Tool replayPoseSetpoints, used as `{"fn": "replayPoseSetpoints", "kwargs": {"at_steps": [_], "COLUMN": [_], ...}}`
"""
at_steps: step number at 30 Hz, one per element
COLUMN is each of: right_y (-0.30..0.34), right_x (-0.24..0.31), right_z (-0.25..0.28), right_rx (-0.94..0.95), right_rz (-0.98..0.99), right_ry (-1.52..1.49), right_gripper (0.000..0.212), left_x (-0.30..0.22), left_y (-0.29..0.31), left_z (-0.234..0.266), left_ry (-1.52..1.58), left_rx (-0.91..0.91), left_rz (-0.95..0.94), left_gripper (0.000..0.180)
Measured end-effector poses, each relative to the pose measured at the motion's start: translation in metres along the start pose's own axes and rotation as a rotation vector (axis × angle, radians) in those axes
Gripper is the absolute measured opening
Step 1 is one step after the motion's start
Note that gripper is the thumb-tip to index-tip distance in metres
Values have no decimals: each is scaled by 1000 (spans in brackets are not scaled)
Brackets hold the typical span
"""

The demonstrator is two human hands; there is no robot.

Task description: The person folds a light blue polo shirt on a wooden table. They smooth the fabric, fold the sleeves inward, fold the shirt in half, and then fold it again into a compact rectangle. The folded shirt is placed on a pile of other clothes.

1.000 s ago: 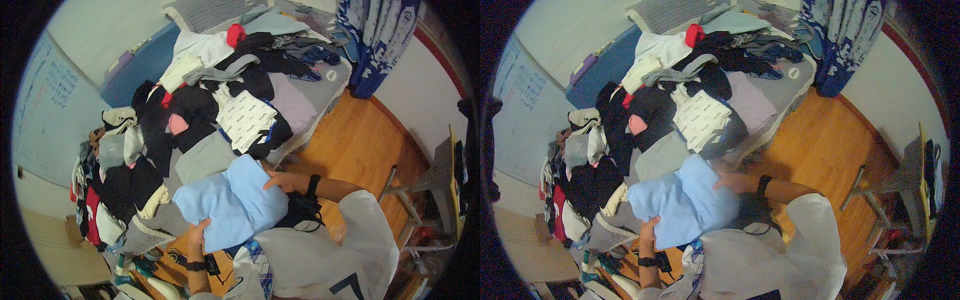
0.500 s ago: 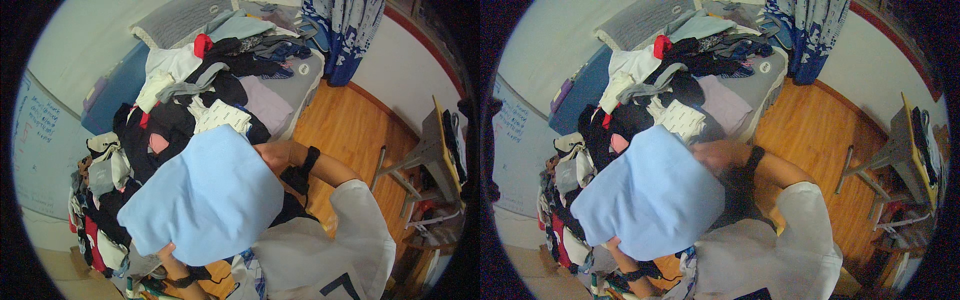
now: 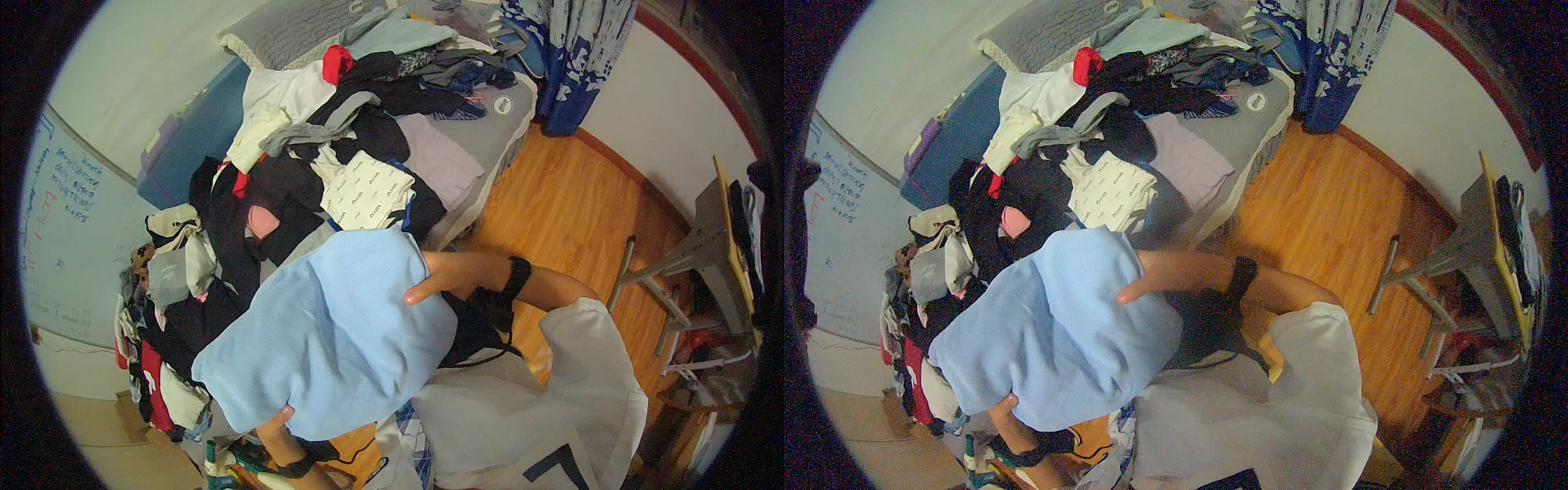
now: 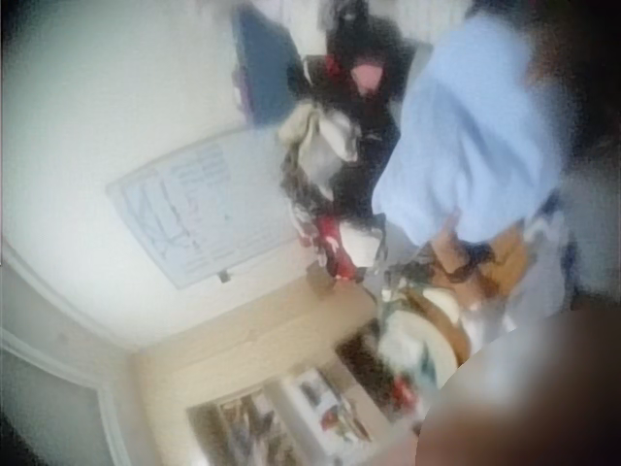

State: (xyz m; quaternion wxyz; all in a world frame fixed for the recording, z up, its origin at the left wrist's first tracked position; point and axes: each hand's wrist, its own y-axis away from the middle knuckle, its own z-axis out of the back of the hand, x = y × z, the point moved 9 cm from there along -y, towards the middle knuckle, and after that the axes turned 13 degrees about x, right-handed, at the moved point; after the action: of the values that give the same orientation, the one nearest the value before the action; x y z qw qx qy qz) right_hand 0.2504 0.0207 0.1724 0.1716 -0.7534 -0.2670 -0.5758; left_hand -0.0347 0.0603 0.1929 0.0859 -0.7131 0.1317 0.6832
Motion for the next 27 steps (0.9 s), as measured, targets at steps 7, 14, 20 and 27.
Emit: {"fn": "replayPoseSetpoints", "kwargs": {"at_steps": [7, 14, 20, 27], "right_y": [2, 2, 4, 2], "right_x": [6, 0, 2, 3], "right_z": [-3, 0, 4, 3], "right_rx": [-32, -66, -119, -74], "right_rz": [21, -5, -4, 34], "right_ry": [-17, -47, -3, -4], "right_gripper": [64, 59, 60, 62], "left_x": [-2, 1, 2, 10], "left_y": [3, 2, 1, -2], "left_z": [2, 2, 2, 9], "left_ry": [-29, -49, -57, -88], "left_rx": [0, 9, 15, 37], "left_rz": [-7, 3, 6, 26], "left_gripper": [71, 72, 73, 74]}}
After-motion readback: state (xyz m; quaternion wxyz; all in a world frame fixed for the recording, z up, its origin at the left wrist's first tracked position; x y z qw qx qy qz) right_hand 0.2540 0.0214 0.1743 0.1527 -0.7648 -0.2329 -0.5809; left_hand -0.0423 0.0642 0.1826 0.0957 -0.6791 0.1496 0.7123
